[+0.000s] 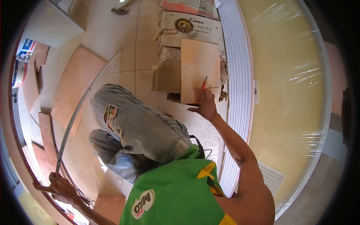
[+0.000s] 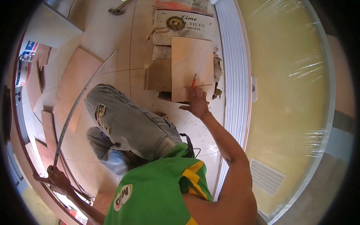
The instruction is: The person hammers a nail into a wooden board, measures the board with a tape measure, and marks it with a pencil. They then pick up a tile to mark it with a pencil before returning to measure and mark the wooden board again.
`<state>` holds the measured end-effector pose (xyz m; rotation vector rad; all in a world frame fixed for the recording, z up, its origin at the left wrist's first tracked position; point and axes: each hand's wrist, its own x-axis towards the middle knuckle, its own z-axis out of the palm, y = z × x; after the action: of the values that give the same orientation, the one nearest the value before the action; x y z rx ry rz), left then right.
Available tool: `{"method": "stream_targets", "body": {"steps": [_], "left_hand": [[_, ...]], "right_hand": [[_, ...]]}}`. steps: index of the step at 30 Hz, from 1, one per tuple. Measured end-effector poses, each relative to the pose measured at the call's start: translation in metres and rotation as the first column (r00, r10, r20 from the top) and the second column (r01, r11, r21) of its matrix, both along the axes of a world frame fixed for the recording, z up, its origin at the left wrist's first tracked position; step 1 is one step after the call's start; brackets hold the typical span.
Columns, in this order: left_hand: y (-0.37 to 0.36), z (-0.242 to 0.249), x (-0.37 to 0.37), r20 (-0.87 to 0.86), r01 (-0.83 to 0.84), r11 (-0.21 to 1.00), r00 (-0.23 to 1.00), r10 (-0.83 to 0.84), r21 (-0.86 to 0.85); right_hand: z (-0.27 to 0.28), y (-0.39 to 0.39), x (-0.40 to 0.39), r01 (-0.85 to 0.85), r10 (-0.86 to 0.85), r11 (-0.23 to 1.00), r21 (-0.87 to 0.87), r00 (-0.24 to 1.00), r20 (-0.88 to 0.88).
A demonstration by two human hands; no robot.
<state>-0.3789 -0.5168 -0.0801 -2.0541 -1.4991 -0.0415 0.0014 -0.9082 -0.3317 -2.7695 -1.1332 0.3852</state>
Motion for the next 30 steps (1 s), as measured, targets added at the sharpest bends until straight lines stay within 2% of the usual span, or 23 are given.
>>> {"method": "stream_targets", "body": {"steps": [3, 4, 5, 7, 9, 10, 11, 12, 14, 15, 17, 18, 19, 21, 22, 23, 25, 26, 27, 29, 30], "left_hand": [[-0.001, -0.001, 0.001, -0.003, -0.006, 0.999, 1.000, 0.006, 0.036], [-0.003, 0.001, 0.001, 0.009, 0.004, 0.999, 1.000, -0.004, 0.037], [-0.005, 0.004, 0.002, 0.021, -0.025, 1.000, 0.999, 0.025, 0.005], [-0.009, 0.007, 0.004, 0.044, -0.048, 0.999, 0.998, 0.049, -0.023], [-0.011, 0.012, 0.002, 0.042, -0.059, 0.998, 0.997, 0.060, -0.033], [-0.010, 0.014, 0.003, 0.047, -0.049, 0.998, 0.998, 0.050, -0.024], [-0.010, 0.015, 0.004, 0.042, -0.062, 0.998, 0.997, 0.064, -0.027], [-0.010, 0.015, 0.002, 0.037, -0.079, 0.996, 0.996, 0.081, -0.031], [-0.012, 0.014, -0.006, 0.028, -0.062, 0.998, 0.998, 0.063, -0.020], [-0.010, 0.012, -0.013, 0.033, -0.055, 0.998, 0.998, 0.056, -0.014], [-0.008, 0.011, -0.018, 0.001, -0.037, 0.999, 0.999, 0.037, 0.035], [-0.010, 0.013, -0.014, -0.004, -0.065, 0.998, 0.998, 0.065, 0.004], [-0.009, 0.011, -0.016, 0.010, -0.059, 0.998, 0.998, 0.059, 0.008], [-0.005, 0.008, -0.027, 0.007, -0.063, 0.998, 0.998, 0.063, 0.024], [-0.012, 0.014, -0.017, 0.045, -0.089, 0.996, 0.995, 0.089, -0.006], [-0.010, 0.014, -0.018, 0.063, -0.086, 0.996, 0.994, 0.086, 0.005], [-0.012, 0.012, -0.021, 0.173, -0.045, 0.999, 0.984, 0.046, -0.010], [-0.016, 0.014, -0.019, 0.158, -0.008, 1.000, 0.987, 0.009, -0.007], [-0.017, 0.015, -0.020, 0.163, -0.014, 1.000, 0.987, 0.013, 0.000], [-0.018, 0.014, -0.023, 0.156, -0.003, 1.000, 0.988, 0.003, 0.001], [-0.017, 0.013, -0.025, 0.157, 0.001, 1.000, 0.988, -0.002, 0.005]], "right_hand": [[-0.002, -0.028, 0.012, 0.001, -0.006, 0.996, 0.091, 0.998, 0.061], [0.006, -0.034, 0.014, 0.044, -0.042, 0.997, 0.065, 0.999, -0.022], [0.004, -0.044, 0.014, 0.054, -0.054, 0.997, 0.060, 0.999, -0.008], [-0.006, -0.054, 0.012, -0.019, 0.005, 0.974, 0.224, 0.998, 0.061], [-0.004, -0.058, 0.002, 0.029, -0.041, 0.969, 0.247, 0.998, 0.044], [-0.004, -0.058, -0.004, 0.297, -0.224, 0.869, 0.396, 0.949, -0.222], [-0.003, -0.058, -0.008, 0.560, -0.327, 0.694, 0.453, 0.806, -0.494], [-0.002, -0.058, -0.010, 0.562, -0.327, 0.688, 0.460, 0.805, -0.494], [0.011, -0.053, -0.016, 0.680, -0.659, 0.526, 0.510, 0.705, -0.261], [0.010, -0.057, -0.014, 0.681, -0.662, 0.518, 0.517, 0.702, -0.261], [0.007, -0.065, 0.002, 0.638, -0.657, 0.681, 0.360, 0.749, -0.084], [0.008, -0.061, 0.007, 0.705, -0.702, 0.648, 0.288, 0.699, -0.133], [0.017, -0.054, 0.012, 0.705, -0.706, 0.642, 0.301, 0.697, -0.128], [0.036, -0.036, 0.017, 0.773, -0.760, 0.634, 0.021, 0.628, -0.168], [0.040, -0.029, 0.017, 0.790, -0.775, 0.613, -0.033, 0.592, -0.218], [0.040, -0.020, 0.017, 0.791, -0.774, 0.611, -0.011, 0.595, -0.218], [0.035, -0.006, 0.017, 0.781, -0.780, 0.625, -0.012, 0.623, -0.063], [0.036, -0.003, 0.024, 0.784, -0.788, 0.613, -0.099, 0.598, -0.148], [0.036, -0.002, 0.025, 0.781, -0.783, 0.618, -0.091, 0.603, -0.151], [0.037, 0.005, 0.025, 0.856, -0.861, 0.509, -0.095, 0.503, -0.080], [0.035, 0.006, 0.024, 0.853, -0.857, 0.515, -0.083, 0.509, -0.087]]}}
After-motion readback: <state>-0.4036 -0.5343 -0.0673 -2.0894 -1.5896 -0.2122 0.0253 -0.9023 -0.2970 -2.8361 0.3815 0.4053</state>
